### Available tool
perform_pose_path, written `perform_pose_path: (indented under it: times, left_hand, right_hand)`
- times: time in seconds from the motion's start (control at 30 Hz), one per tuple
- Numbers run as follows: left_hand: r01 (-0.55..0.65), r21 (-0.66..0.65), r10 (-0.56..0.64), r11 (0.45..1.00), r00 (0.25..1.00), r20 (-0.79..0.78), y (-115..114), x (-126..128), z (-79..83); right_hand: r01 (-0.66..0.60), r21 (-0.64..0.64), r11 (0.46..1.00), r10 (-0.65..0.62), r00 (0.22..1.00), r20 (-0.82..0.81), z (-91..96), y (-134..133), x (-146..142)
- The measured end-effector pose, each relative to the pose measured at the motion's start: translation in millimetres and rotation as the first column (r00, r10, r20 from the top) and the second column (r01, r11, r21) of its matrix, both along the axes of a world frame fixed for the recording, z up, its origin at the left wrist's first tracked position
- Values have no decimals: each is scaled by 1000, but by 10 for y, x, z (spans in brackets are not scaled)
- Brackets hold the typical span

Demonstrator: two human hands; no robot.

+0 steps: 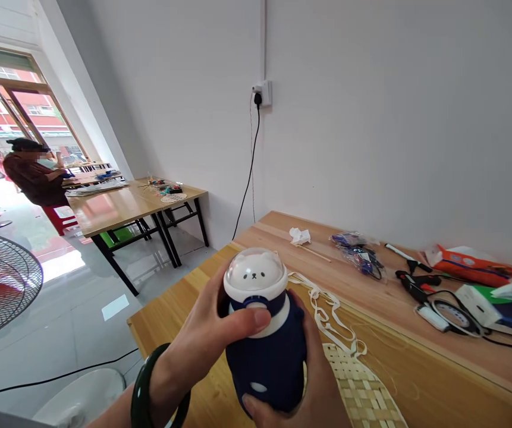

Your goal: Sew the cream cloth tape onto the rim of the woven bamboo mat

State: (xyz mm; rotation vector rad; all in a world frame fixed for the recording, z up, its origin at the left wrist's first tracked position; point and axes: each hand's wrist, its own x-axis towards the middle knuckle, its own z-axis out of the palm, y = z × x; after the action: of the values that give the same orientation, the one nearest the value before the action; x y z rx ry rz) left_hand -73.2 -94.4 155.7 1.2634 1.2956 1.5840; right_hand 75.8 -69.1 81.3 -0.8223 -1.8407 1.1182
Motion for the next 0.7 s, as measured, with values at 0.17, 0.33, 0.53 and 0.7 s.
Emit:
perform_pose_path:
  times: [0.17, 0.33, 0.53, 0.7]
  left_hand:
    - [-3, 2, 3, 1000, 998, -68, 9, 14, -8]
    - [187, -93, -197, 978, 973, -117, -77, -68, 16]
    - [105, -17, -106, 994, 984, -141, -262, -140, -308]
    - [-74, 35, 78, 997, 988, -131, -363, -103, -503]
  right_hand:
    - [-16, -71, 997, 15, 1000, -16, -37, -6, 11]
    - [-83, 24, 996, 85, 991, -101, -10, 38, 101]
    - [-95, 224, 970, 124, 985, -118, -128, 162, 167]
    - [-47, 238, 970, 73, 992, -105, -411, 291, -2]
